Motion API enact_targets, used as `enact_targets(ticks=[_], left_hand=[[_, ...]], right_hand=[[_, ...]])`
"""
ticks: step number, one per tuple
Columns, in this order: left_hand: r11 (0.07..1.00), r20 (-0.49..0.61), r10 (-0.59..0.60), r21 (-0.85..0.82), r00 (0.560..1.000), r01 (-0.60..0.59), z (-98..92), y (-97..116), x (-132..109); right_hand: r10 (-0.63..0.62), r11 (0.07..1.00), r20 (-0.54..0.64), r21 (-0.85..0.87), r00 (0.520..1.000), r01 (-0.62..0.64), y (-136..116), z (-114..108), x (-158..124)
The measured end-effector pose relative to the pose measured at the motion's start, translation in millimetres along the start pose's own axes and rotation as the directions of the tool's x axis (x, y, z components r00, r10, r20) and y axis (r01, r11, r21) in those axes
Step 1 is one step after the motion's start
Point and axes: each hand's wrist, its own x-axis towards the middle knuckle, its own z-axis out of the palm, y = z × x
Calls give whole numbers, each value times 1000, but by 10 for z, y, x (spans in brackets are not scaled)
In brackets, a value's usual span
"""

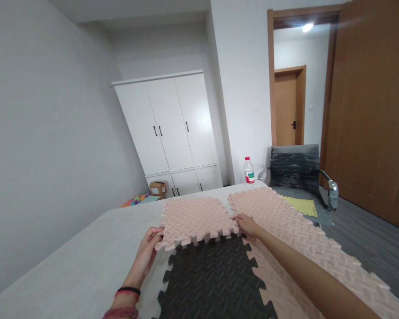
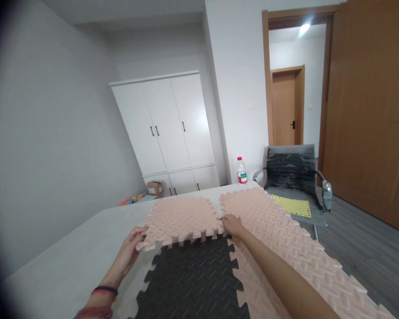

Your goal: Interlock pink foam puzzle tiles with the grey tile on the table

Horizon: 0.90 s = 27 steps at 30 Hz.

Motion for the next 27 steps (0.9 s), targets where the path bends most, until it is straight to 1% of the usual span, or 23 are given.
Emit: enact_targets(ticks=[2, 4, 7, 10, 14, 18, 21, 24, 27], left_hand=[[1000, 12, 5, 19, 1000, -5, -33, -9, 77], [997, 42, 15, 78, 999, -18, -21, -21, 179], [975, 96, 19, 219, 995, -40, 81, -89, 346], [928, 153, 10, 368, 988, -66, 238, -233, 463], [832, 200, 10, 542, 980, -119, 417, -480, 534], [712, 204, 28, 683, 979, -163, 496, -667, 602], [614, 199, 12, 772, 980, -164, 513, -738, 644], [521, 197, 3, 837, 980, -170, 528, -757, 652], [469, 216, 13, 861, 976, -197, 549, -750, 638]], right_hand=[[-11, 998, -36, 57, 999, 13, 5, -18, 84], [-21, 995, -83, 98, 996, 30, 19, -55, 147], [-11, 993, -150, 116, 989, 29, 91, -97, 145], [23, 994, -166, 105, 986, -5, 195, -75, 61], [43, 998, -180, 42, 983, -36, 278, 12, 7], [39, 999, -210, -1, 977, -40, 305, 65, 39], [39, 999, -219, 10, 975, -38, 328, 76, 59], [31, 999, -192, 39, 981, -24, 342, 68, 52], [-11, 998, -160, 52, 987, 20, 325, 41, 21]])
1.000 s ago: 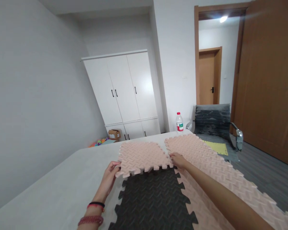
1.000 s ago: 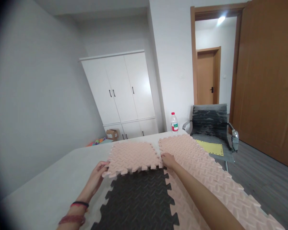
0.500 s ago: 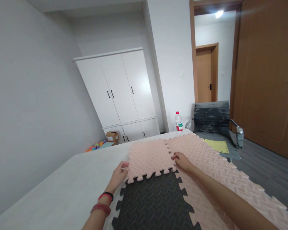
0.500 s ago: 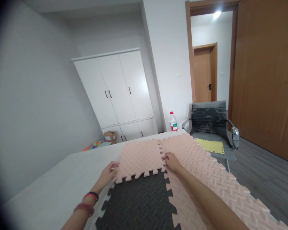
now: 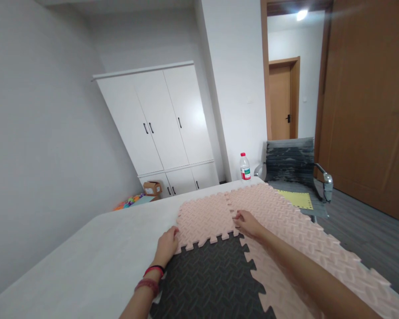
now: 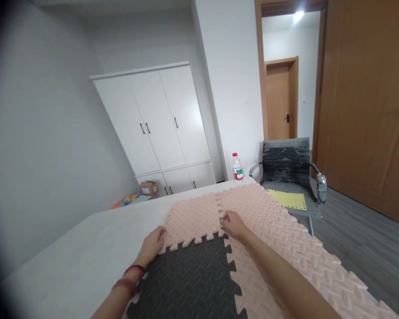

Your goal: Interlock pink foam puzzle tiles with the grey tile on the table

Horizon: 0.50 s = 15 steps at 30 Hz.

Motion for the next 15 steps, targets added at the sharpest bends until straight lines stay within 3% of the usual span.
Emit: enact_targets(ticks=[7, 15], left_hand=[[998, 4, 45, 36, 999, -45, -61, 73, -51], [988, 129, 57, 132, 990, -74, -256, 173, -209]], right_hand=[[-77, 996, 75, -33, 994, 80, -71, -86, -29], [-62, 990, 138, -120, 989, 79, -115, -104, -5]])
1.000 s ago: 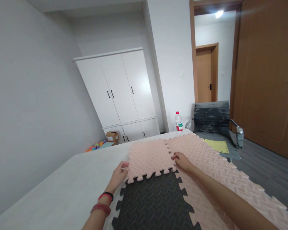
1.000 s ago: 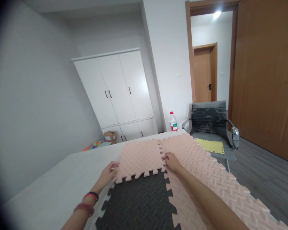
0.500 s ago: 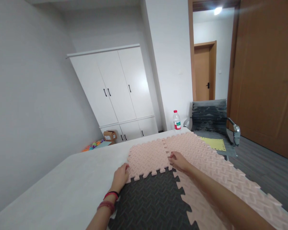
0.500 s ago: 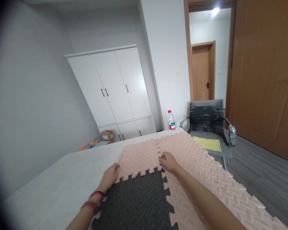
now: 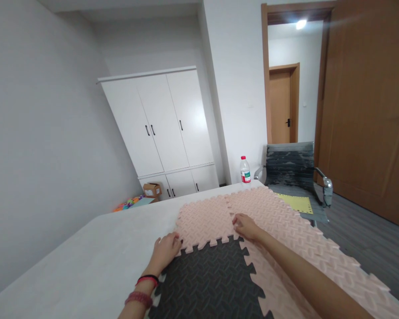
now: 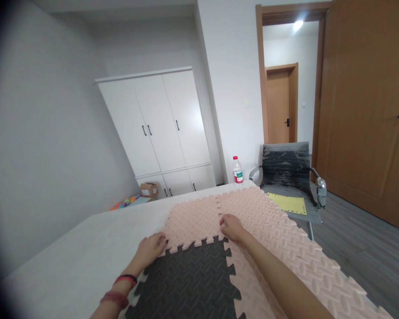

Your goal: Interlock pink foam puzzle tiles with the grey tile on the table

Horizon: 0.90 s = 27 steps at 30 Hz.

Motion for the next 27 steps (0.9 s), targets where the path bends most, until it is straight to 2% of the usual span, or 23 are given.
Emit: enact_targets(ticks=[7, 14, 19, 24, 27], left_hand=[[998, 118, 47, 34, 992, -51, -38, 150, -114], [994, 188, 15, 107, 982, -35, -102, 230, -58], [981, 224, -88, 187, 971, 46, -106, 411, 60], [958, 203, -185, 256, 962, 130, -34, 722, 114], [943, 209, -231, 288, 950, 166, -33, 840, 114]], right_hand=[[60, 995, 78, -86, 995, -54, -25, 6, 122], [27, 999, 142, -28, 989, -23, 101, -51, 136], [10, 999, 177, -50, 984, -1, 83, -61, 92], [14, 986, 235, -166, 972, 26, -15, -57, -30], [33, 970, 243, -240, 969, 27, -73, -44, -43]])
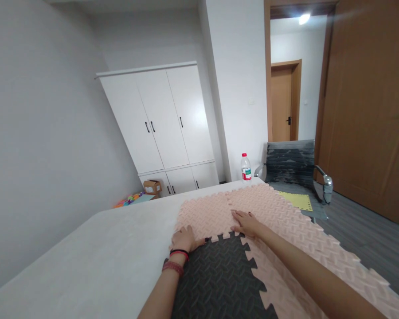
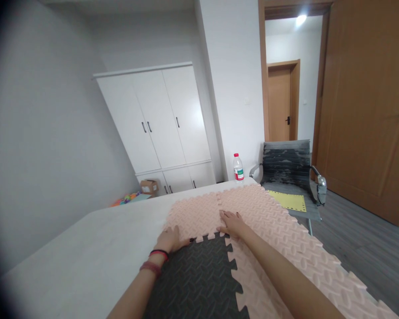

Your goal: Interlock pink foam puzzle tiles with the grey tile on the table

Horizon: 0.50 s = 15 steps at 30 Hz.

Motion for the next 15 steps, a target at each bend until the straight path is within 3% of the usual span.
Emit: enact_targets(ticks=[6, 15], left_hand=[[999, 41, -44, 13, 998, 44, -89, 49, -21], [998, 81, -58, 3, 995, 58, -156, 111, -84]], right_hand=[[-21, 991, -20, -130, 1000, 18, -111, -32, 14], [-12, 987, 47, -161, 999, 19, -182, -142, 13]])
